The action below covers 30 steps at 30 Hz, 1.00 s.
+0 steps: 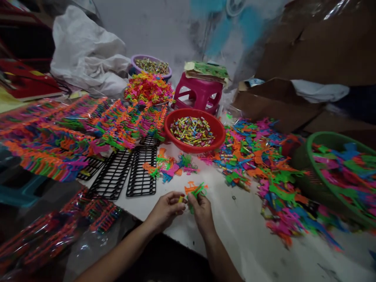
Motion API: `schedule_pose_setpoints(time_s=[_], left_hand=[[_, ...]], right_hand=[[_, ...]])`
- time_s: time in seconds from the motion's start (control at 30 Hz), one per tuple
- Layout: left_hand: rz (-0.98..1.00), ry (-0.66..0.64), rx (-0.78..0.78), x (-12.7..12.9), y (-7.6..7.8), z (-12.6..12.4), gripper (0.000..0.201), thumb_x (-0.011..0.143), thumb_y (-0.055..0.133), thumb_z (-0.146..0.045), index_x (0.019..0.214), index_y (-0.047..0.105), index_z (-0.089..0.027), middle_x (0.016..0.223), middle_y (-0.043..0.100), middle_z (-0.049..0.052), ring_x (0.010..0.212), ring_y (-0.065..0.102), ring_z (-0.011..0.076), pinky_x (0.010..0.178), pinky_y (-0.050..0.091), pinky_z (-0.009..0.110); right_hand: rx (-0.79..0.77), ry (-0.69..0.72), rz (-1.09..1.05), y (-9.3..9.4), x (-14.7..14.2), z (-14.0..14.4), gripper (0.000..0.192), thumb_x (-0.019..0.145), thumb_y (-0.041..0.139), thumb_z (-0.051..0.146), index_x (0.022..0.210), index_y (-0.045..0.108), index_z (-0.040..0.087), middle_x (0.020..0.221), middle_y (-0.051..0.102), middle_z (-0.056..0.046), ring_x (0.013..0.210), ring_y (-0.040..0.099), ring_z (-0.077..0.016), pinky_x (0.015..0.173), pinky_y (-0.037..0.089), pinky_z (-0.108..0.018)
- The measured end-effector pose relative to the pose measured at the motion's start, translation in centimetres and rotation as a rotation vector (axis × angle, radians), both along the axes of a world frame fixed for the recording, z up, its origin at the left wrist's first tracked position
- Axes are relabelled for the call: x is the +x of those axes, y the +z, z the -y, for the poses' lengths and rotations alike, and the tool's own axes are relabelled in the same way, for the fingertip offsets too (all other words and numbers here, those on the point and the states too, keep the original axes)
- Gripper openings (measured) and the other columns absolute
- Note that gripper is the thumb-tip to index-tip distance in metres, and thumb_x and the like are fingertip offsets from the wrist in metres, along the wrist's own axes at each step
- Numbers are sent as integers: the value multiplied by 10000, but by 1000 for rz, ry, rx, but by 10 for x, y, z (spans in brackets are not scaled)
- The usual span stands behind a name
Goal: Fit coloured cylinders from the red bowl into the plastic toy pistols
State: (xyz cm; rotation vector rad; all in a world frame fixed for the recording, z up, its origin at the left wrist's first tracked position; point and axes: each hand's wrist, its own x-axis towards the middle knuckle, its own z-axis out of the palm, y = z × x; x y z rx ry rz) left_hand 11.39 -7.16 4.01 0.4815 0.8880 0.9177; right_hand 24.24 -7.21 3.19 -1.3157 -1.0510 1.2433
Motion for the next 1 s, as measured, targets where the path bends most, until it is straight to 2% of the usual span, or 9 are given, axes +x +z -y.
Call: schedule_pose_setpoints(time_s=[0.17,0.3,0.43,0.6,0.77,0.83,0.9,0.93,1.0], left_hand=[[-107,11,64,1,0,0,430,457,786,-274,834,630,-139,674,594,-14,573,502,86,558,372,213],[-363,24,246,-1,-4,-1,295,506,742,-229,772,652,-139,610,554,-30,586,475,97,555,364,200],[-572,10,379,-2,-8,-1,219,576,684,-211,784,671,-145,648,575,-9,632,499,125,594,390,210],[-701,-13,451,-3,-11,2,188,626,656,-220,798,678,-147,684,586,18,660,520,142,594,400,213],[-806,-84,626,0,-3,8,159,664,624,-198,806,689,-171,641,574,12,618,508,133,581,391,210],[-783,-185,667,3,0,9,247,660,637,-219,903,676,-192,699,618,21,643,536,143,599,412,216],[-756,-249,671,3,-1,5,374,650,658,-261,1020,631,-209,860,657,47,745,579,171,678,444,243],[-777,-231,668,2,-3,3,409,659,652,-277,1061,607,-210,956,650,66,826,585,191,744,447,270],[-912,-109,697,-4,-8,-6,390,710,603,-277,1092,583,-201,1111,593,98,1002,538,222,889,393,330]], right_hand=[[20,6,117,-2,1,3,280,745,535,410,717,590,136,657,578,-18,624,522,-138,592,418,-241],[37,8,170,-5,0,4,281,756,521,408,752,591,136,695,584,-28,669,528,-151,628,419,-253],[61,-5,224,-8,-3,5,295,783,474,416,680,557,151,620,546,-8,597,500,-137,561,395,-241],[106,4,336,-7,-7,12,319,809,425,412,652,546,163,576,544,-13,564,504,-145,536,377,-246],[78,-50,345,-7,-10,15,328,792,424,448,704,561,164,621,584,-31,604,538,-163,561,409,-255],[51,-23,346,-7,4,6,351,757,448,483,690,570,161,624,590,-33,612,541,-170,566,420,-262],[3,-20,428,-4,36,-7,388,705,475,529,643,580,161,607,589,-37,605,539,-185,561,421,-278],[-31,-58,516,-2,57,-14,406,676,486,552,615,584,163,588,583,-41,596,536,-195,554,416,-290],[-121,-265,727,2,105,-26,434,685,451,564,681,609,161,586,580,-61,599,537,-225,537,404,-317]])
